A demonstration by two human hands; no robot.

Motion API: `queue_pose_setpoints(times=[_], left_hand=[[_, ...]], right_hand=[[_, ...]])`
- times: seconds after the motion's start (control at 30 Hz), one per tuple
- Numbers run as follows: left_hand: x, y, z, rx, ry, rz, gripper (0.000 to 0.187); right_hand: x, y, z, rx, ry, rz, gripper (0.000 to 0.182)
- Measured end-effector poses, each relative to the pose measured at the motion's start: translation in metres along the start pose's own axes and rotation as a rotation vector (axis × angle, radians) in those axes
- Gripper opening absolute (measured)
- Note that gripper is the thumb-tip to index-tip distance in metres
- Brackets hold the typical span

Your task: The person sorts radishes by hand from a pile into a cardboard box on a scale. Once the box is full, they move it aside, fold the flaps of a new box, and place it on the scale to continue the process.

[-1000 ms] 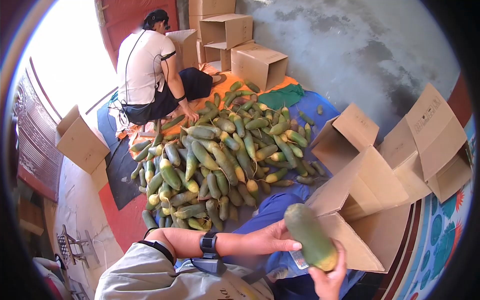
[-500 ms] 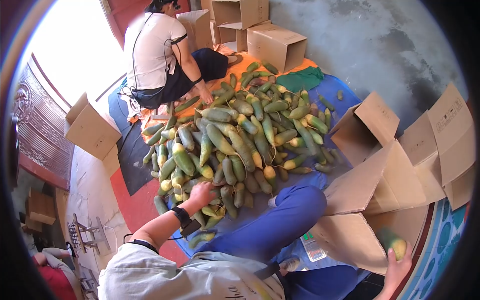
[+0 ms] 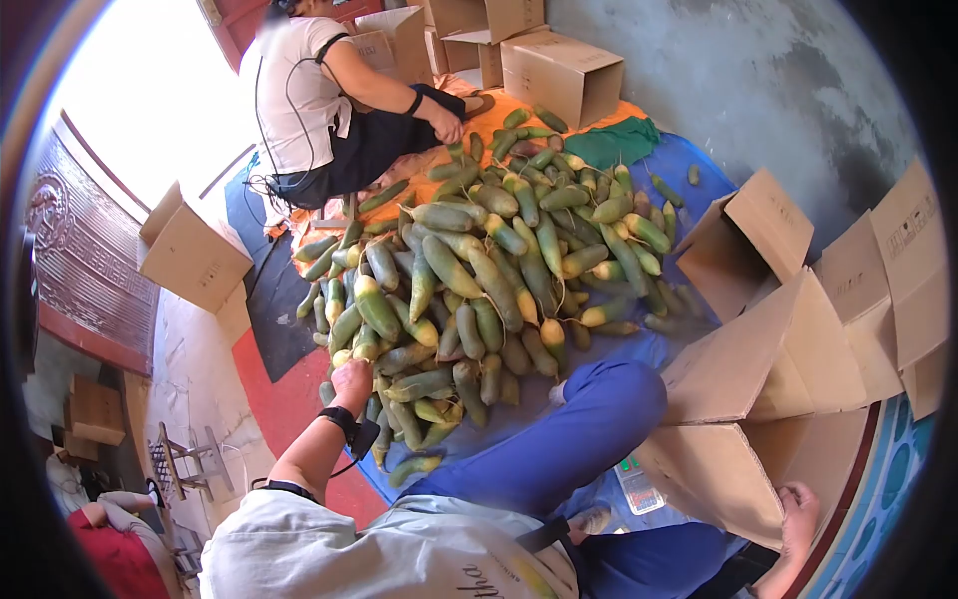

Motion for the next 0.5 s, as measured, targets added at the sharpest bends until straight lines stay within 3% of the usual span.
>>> queue_pose_setpoints(times=[0.17,0.2,0.23,0.3,0.37,0.43,0.5], left_hand=[[-0.003,-0.031,-0.019,-0.067,-0.015,0.02,0.037],[-0.005,-0.049,-0.034,-0.061,0.097,-0.043,0.038],[-0.004,-0.055,-0.038,-0.061,0.099,-0.045,0.038],[-0.007,-0.081,-0.054,-0.175,0.191,-0.168,0.039],[-0.019,-0.115,-0.073,-0.253,0.253,-0.212,0.036],[-0.045,-0.163,-0.104,-0.546,0.461,-0.206,0.033],[-0.063,-0.199,-0.13,-0.656,0.565,-0.13,0.031]], right_hand=[[-0.002,-0.002,0.008,-0.104,-0.143,-0.075,0.01],[-0.002,-0.003,0.009,-0.09,-0.174,-0.111,0.011],[0.001,-0.002,0.002,-0.088,-0.173,-0.113,0.011],[0.0,-0.029,-0.004,-0.06,-0.262,-0.348,0.015],[-0.008,-0.024,0.012,-0.092,-0.229,-0.383,0.015],[-0.019,-0.029,0.023,-0.082,-0.313,-0.559,0.017],[-0.042,-0.019,0.088,-0.39,-0.514,-0.599,0.02]])
Point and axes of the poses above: each hand's wrist, its own x-axis towards the middle knuckle, its own y-axis out of the palm, z = x × y, the point moved 10 cm from there along x, towards the middle knuckle, and after that the axes turned 10 degrees about -y, right-handed, at the moved point
